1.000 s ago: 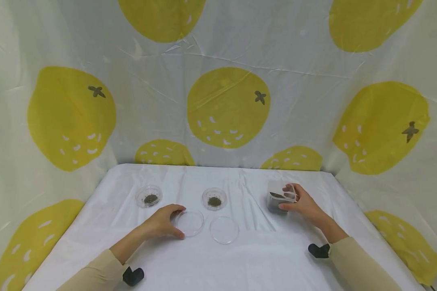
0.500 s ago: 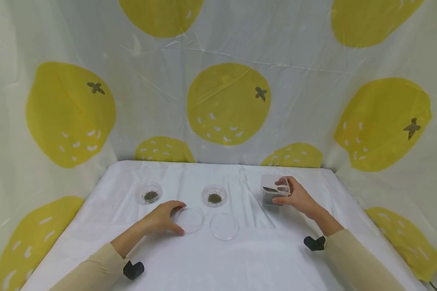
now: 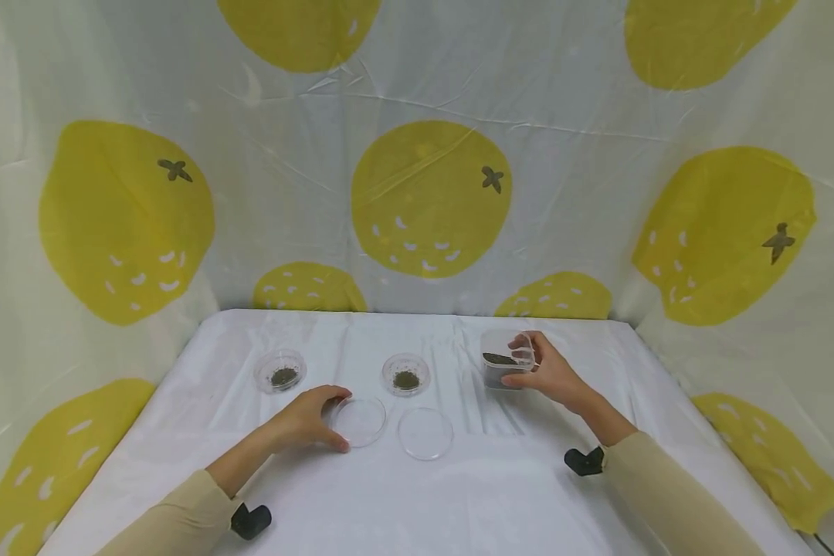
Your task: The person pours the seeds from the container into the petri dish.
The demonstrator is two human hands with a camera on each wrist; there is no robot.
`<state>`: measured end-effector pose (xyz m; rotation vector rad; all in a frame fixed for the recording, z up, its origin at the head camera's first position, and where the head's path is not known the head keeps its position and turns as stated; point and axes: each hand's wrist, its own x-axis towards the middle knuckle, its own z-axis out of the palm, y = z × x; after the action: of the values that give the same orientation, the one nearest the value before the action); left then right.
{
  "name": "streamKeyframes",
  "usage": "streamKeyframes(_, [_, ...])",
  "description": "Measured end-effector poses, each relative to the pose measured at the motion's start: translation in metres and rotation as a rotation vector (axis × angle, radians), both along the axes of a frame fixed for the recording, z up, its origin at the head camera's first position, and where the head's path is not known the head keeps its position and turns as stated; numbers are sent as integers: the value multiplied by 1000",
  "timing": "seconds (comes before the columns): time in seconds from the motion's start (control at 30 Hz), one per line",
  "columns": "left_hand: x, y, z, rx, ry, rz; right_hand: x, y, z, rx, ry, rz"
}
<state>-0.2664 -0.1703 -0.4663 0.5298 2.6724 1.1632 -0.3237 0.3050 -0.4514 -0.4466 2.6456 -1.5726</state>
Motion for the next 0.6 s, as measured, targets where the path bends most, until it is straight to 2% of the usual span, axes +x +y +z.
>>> streamKeyframes(0.33, [0,0,-2,17,-8,-2,0,-28,5,-16,1,46])
streamKeyframes(0.6, [-1,0,-3,11,3,-12,-4,-53,6,-20,52,79])
